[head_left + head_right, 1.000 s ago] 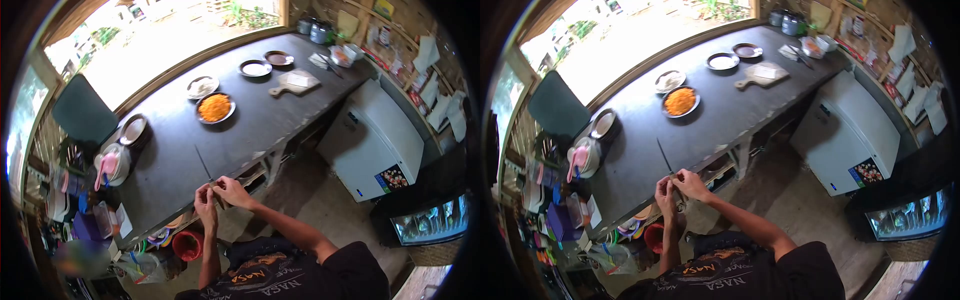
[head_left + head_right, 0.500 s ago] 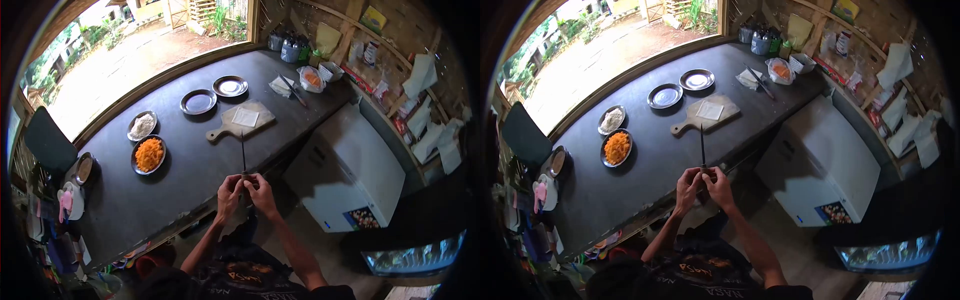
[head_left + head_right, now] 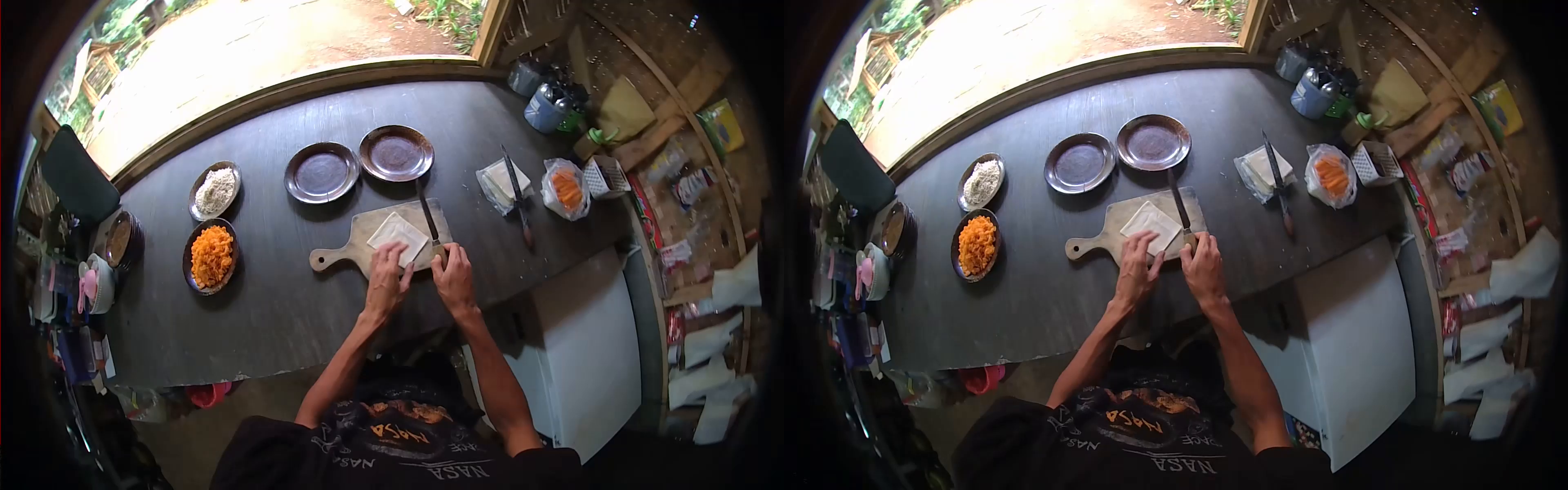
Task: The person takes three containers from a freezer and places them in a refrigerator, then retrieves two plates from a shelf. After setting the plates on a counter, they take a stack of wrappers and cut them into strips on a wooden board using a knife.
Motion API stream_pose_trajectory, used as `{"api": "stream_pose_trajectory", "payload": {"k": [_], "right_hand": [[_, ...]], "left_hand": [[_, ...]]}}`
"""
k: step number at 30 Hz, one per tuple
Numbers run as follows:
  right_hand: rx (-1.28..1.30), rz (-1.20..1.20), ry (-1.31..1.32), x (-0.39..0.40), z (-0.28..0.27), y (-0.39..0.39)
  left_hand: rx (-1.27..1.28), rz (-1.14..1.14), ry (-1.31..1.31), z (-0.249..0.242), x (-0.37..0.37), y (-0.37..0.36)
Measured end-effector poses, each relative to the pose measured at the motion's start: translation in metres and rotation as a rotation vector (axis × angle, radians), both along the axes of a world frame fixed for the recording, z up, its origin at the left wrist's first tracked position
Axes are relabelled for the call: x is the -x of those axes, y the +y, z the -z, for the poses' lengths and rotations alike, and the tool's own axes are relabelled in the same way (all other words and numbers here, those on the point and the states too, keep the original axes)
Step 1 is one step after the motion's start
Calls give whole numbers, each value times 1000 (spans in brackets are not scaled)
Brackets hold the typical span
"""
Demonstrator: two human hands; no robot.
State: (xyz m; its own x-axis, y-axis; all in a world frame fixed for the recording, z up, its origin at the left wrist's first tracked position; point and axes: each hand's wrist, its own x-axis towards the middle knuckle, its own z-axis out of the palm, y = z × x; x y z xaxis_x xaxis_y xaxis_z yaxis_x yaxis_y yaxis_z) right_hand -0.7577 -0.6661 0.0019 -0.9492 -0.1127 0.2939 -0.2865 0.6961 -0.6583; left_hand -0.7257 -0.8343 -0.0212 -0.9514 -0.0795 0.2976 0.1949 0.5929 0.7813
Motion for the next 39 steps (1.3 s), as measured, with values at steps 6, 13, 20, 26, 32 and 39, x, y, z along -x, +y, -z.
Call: {"api": "stream_pose_trajectory", "payload": {"k": [6,13,20,26,32,39], "right_hand": [[-57,-177,-57,43,4,8],[-64,-386,2,77,3,20],[106,-154,-4,127,-2,127],[-138,281,164,132,12,202],[96,89,-87,130,31,224],[222,186,71,85,-4,246]], "left_hand": [[315,-143,-44,8,20,-3],[386,-184,-98,4,14,19],[245,-247,-3,-33,38,75],[-472,101,-250,-31,138,208],[-416,48,-386,12,177,272],[-588,185,-300,-39,146,300]]}}
